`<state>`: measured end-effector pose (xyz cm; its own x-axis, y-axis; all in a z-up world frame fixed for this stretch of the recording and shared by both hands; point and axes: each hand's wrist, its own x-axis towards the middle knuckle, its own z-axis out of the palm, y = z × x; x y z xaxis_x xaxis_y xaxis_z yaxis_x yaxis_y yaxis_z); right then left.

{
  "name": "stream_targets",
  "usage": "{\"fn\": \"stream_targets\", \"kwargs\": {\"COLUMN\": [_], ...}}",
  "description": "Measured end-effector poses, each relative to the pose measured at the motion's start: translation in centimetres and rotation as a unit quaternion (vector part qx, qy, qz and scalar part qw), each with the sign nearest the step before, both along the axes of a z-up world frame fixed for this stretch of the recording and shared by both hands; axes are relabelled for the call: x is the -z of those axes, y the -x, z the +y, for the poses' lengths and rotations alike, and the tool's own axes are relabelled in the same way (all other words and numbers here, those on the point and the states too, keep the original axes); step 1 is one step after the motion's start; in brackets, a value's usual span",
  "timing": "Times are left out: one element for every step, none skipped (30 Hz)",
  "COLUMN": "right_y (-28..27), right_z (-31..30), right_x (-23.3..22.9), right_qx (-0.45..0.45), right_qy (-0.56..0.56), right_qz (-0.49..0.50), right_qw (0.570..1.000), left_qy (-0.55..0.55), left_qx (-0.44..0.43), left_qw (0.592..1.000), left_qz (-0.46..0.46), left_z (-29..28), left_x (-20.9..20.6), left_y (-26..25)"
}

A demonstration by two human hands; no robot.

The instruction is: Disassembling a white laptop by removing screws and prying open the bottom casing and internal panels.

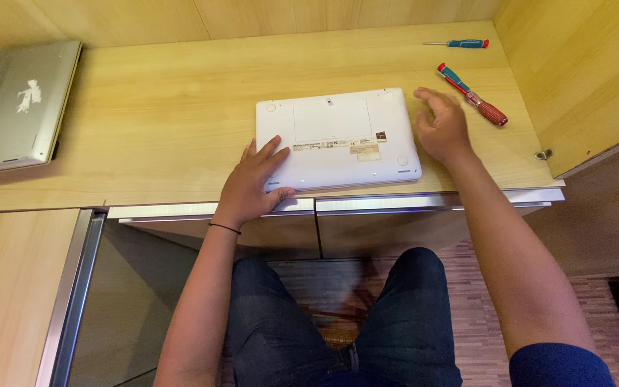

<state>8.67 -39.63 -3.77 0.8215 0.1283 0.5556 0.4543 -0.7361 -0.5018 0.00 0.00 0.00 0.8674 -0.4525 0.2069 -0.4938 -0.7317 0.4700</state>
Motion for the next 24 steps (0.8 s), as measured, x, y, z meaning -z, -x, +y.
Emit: {"fn": "stream_targets", "kwargs": {"right_y": [-0.7, -1.4, -2.3, -2.3, -2.2, -2.0, -1.5, -1.0, -0.7, 0.5, 0.0, -0.6, -1.2, -1.9, 0.6, 1.6, 2.1, 2.7, 3.1, 3.5, 3.9, 4.9, 5.6, 6.3], "right_z": [-1.3, -2.5, -3.8, -4.2, -4.6, -4.9, -4.9, -4.9, -4.8, -5.0, -5.0, -5.0, -4.8, -4.7, -4.5, -3.8, -2.9, -2.0, -1.7, -1.4, -1.2, -0.6, 0.0, 0.6], "right_x": [0.6, 1.1, 1.5, 1.0, 0.6, 0.3, 0.0, -0.4, -0.8, 0.1, 0.1, 0.0, -0.9, -1.8, -0.2, -1.0, -1.9, -2.9, -2.8, -2.7, -2.5, -2.6, -3.0, -3.3], "right_qx": [0.001, 0.071, 0.141, 0.142, 0.193, 0.243, 0.243, 0.277, 0.309, 0.308, 0.309, 0.308, 0.312, 0.323, 0.333, 0.334, 0.314, 0.293, 0.291, 0.236, 0.180, 0.179, 0.139, 0.099], "right_qy": [0.001, 0.071, 0.140, 0.141, 0.167, 0.192, 0.192, 0.183, 0.173, 0.174, 0.157, 0.140, 0.137, 0.151, 0.170, 0.173, 0.148, 0.123, 0.125, 0.135, 0.141, 0.141, 0.140, 0.139], "right_qz": [-0.004, -0.020, -0.038, -0.043, -0.023, -0.004, -0.006, 0.046, 0.098, 0.094, 0.091, 0.087, 0.060, 0.047, 0.070, 0.079, 0.050, 0.020, 0.025, -0.059, -0.142, -0.137, -0.161, -0.185], "right_qw": [1.000, 0.995, 0.979, 0.979, 0.967, 0.951, 0.951, 0.942, 0.930, 0.931, 0.934, 0.937, 0.938, 0.933, 0.925, 0.923, 0.936, 0.948, 0.948, 0.961, 0.963, 0.964, 0.967, 0.968], "left_qy": [0.001, -0.006, -0.012, -0.011, -0.008, -0.006, -0.005, -0.011, -0.017, -0.016, -0.007, 0.002, 0.008, 0.001, -0.010, -0.009, -0.009, -0.008, -0.008, -0.021, -0.035, -0.036, -0.006, 0.025], "left_qx": [0.001, -0.002, -0.005, -0.005, -0.006, -0.007, -0.007, -0.006, -0.007, -0.008, 0.003, 0.015, 0.013, 0.009, 0.008, 0.011, -0.001, -0.014, -0.015, -0.043, -0.070, -0.070, -0.088, -0.104], "left_qw": [1.000, 1.000, 1.000, 1.000, 1.000, 1.000, 1.000, 0.999, 0.998, 0.998, 0.997, 0.995, 0.993, 0.992, 0.995, 0.996, 0.997, 0.998, 0.998, 0.995, 0.990, 0.991, 0.986, 0.979], "left_qz": [-0.004, -0.007, -0.013, -0.018, -0.019, -0.021, -0.023, -0.039, -0.056, -0.059, -0.076, -0.094, -0.121, -0.128, -0.099, -0.090, -0.075, -0.061, -0.056, -0.085, -0.113, -0.109, -0.142, -0.175], "left_z": [0.0, -0.1, -0.2, -0.2, -0.2, -0.1, -0.3, -0.4, -0.5, -0.4, -0.3, -0.1, 0.1, 0.2, 0.4, 0.3, 0.2, 0.2, -0.1, -0.4, -0.6, -1.0, -1.2, -1.4], "left_x": [0.2, 0.4, 0.5, 0.4, 0.4, 0.4, 0.2, -0.1, -0.4, -0.1, -0.1, -0.2, -0.5, -0.7, 0.2, 0.0, -0.2, -0.5, -0.5, -0.5, -0.4, -0.1, 0.0, 0.1], "left_y": [0.0, 0.0, -0.2, -0.3, -0.2, -0.2, 0.0, 0.3, 0.4, 1.4, 0.8, 0.3, -0.6, -1.5, 0.2, 0.3, 0.4, 0.5, 0.5, 0.6, 0.7, 0.9, 0.9, 0.9]}}
